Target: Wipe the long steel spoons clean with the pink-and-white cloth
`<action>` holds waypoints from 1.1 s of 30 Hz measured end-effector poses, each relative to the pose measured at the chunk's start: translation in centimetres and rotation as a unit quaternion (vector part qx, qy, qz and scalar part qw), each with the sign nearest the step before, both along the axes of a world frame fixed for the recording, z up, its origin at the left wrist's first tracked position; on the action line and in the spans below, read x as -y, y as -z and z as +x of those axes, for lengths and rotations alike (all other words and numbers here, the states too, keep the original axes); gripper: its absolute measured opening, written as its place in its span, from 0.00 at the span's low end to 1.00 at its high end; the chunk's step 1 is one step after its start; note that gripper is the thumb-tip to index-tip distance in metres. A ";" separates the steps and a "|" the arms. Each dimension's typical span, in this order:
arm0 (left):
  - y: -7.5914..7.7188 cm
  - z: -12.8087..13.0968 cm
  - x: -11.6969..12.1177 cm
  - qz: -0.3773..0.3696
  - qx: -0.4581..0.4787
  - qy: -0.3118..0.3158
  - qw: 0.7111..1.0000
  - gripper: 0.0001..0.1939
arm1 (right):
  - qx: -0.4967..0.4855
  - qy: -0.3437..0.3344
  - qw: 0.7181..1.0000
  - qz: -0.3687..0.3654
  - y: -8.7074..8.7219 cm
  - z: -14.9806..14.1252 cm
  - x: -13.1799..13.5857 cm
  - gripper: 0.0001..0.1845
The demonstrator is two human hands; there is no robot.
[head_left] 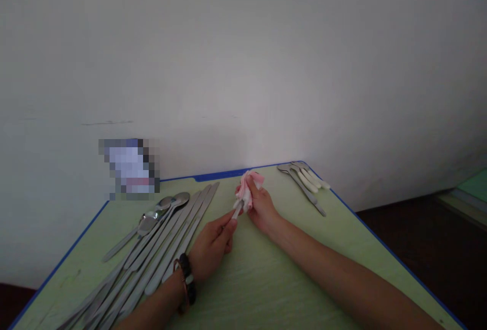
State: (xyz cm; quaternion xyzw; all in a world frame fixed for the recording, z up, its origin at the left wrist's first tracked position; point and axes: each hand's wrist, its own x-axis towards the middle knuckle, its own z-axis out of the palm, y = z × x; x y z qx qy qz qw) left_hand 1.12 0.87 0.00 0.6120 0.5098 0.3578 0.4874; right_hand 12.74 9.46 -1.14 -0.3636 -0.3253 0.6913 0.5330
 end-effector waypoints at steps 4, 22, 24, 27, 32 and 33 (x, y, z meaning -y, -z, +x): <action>0.0 0.2 0.1 0.011 -0.004 -0.011 1.000 0.29 | -0.029 -0.029 0.999 -0.028 -0.2 -0.1 -0.1 0.19; 1.4 -0.4 0.2 -0.016 0.005 -0.010 1.000 0.25 | -0.004 -0.072 0.995 0.070 0.6 1.8 -2.2 0.14; 1.3 -0.5 0.3 -0.029 0.019 0.012 0.999 0.24 | -0.009 -0.056 0.997 0.061 0.7 1.8 -2.4 0.14; 0.5 -0.5 0.4 -0.007 0.022 0.056 0.998 0.24 | -0.031 -0.038 0.998 0.041 0.6 1.9 -2.5 0.13; -0.5 -0.4 0.5 0.055 -0.035 0.092 0.994 0.19 | -0.054 -0.048 0.997 0.030 0.4 2.0 -2.6 0.14; -0.5 -0.3 0.4 0.055 -0.045 0.089 0.993 0.18 | -0.057 -0.049 0.997 0.031 0.4 2.0 -2.6 0.14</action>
